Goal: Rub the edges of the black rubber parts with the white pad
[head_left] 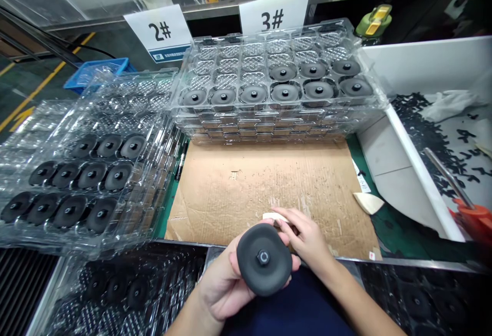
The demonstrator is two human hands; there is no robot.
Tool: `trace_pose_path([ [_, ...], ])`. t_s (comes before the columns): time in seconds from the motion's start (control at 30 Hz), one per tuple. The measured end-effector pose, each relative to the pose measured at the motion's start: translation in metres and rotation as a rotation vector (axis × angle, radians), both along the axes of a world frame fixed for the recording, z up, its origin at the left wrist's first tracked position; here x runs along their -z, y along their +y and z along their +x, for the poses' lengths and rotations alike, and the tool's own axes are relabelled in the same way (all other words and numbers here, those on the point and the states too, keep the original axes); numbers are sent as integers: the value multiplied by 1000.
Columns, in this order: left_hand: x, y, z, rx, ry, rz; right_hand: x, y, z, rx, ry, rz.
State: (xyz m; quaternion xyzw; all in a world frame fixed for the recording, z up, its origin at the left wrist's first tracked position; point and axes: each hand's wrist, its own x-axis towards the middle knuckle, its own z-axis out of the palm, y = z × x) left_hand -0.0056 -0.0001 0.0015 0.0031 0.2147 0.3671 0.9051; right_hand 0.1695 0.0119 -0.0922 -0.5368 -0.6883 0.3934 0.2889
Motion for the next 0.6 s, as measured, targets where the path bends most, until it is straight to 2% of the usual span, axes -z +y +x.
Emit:
trace_pose_path([
  [0.6, 4, -3, 0, 2, -33, 68, -4, 0, -1, -11, -9, -29],
])
